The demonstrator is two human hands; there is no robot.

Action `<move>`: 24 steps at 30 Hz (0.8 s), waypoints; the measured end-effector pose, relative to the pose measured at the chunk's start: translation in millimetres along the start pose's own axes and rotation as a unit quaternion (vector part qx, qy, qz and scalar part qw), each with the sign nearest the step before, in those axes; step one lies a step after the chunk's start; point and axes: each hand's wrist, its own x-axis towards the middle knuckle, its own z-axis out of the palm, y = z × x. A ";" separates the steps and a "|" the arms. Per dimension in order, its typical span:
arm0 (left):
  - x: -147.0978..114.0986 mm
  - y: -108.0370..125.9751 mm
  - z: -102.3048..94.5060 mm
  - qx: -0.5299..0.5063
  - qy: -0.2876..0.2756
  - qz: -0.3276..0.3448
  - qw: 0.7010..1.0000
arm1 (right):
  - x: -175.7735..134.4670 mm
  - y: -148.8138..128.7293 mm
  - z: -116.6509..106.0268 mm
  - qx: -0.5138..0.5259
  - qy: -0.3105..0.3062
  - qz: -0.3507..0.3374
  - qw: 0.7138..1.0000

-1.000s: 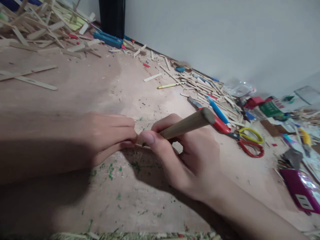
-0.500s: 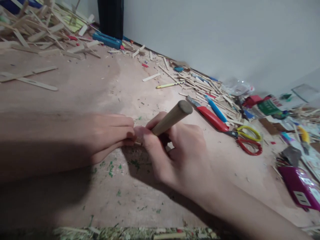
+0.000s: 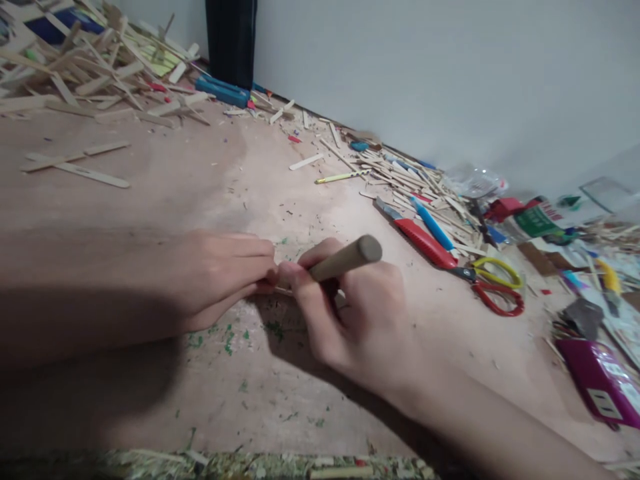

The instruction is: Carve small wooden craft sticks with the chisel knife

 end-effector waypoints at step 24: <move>-8.9 1.4 -2.4 -0.055 0.066 0.047 0.995 | 2.3 -4.4 -4.3 0.069 -0.006 0.027 0.997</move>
